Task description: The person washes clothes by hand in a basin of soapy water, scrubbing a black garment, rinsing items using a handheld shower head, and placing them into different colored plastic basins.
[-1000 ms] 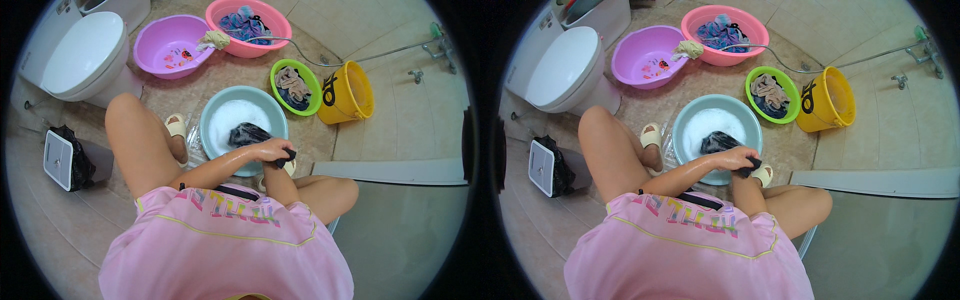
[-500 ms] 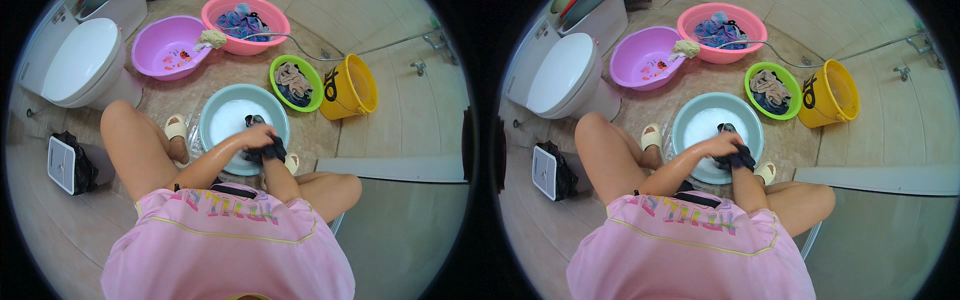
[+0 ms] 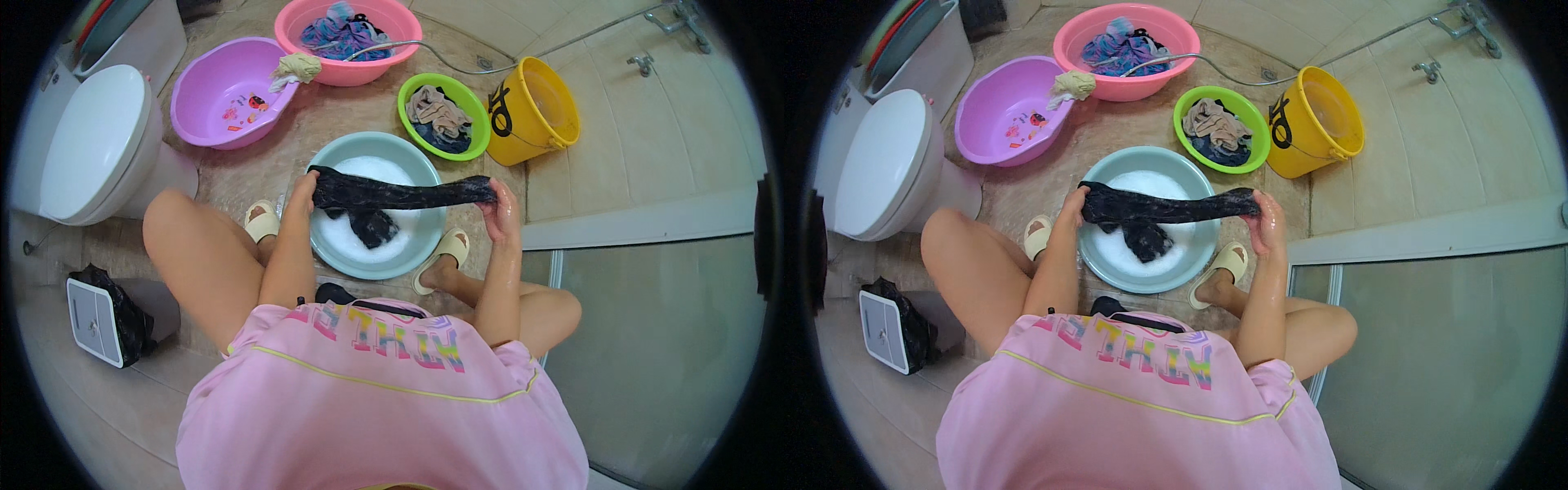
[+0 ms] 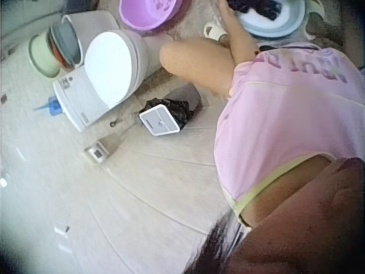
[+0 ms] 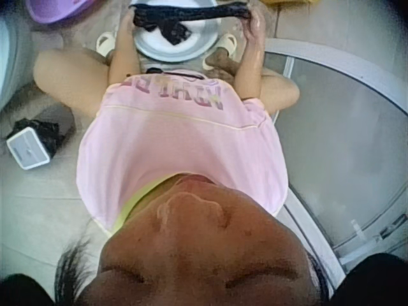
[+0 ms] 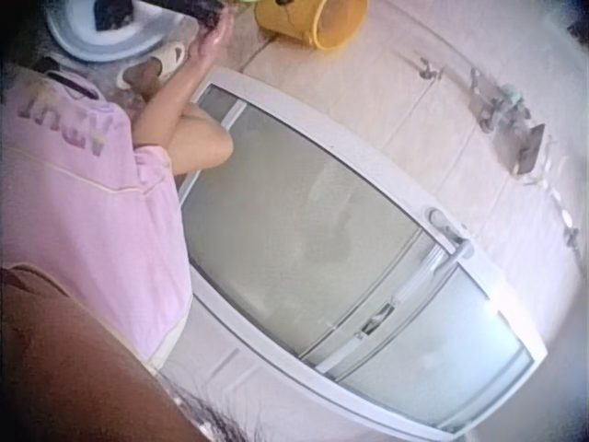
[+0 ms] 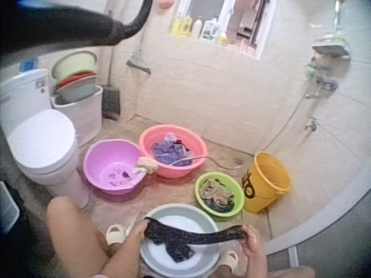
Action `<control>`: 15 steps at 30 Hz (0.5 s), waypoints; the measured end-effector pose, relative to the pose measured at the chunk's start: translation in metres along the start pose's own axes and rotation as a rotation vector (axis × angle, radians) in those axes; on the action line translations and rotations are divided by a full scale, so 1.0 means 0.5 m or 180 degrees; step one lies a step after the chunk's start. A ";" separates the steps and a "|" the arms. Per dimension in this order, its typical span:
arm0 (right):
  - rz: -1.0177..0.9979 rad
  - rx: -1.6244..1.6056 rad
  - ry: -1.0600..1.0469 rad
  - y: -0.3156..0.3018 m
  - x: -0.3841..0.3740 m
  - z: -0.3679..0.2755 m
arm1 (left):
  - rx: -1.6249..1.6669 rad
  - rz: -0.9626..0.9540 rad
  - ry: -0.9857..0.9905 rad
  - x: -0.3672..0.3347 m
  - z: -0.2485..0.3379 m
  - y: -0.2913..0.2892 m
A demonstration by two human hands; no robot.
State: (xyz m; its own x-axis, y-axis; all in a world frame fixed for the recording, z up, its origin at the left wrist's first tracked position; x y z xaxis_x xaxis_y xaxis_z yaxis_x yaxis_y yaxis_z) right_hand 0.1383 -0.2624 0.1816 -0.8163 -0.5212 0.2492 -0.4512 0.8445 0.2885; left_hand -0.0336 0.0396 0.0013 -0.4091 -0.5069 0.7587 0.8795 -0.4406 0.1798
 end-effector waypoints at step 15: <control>-0.1437 0.2911 -0.0801 0.085 -0.033 0.418 | 0.0091 -0.3070 0.0211 0.332 0.143 0.146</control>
State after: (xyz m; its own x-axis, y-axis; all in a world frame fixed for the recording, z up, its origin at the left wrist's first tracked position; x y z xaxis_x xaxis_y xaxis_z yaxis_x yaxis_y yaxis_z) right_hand 0.0574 -0.1921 -0.0035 -0.5086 -0.8587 0.0628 -0.7473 0.4040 -0.5276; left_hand -0.0198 -0.0237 0.1852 -0.9705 0.0221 0.2403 0.1637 -0.6714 0.7228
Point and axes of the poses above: each hand's wrist, its own x-axis away from the middle knuckle, its own y-axis out of the palm, z = x × y, the point moved 2 cm from there along -x, towards the middle knuckle, and after that the axes turned 3 degrees about -x, right-handed, at the moved point
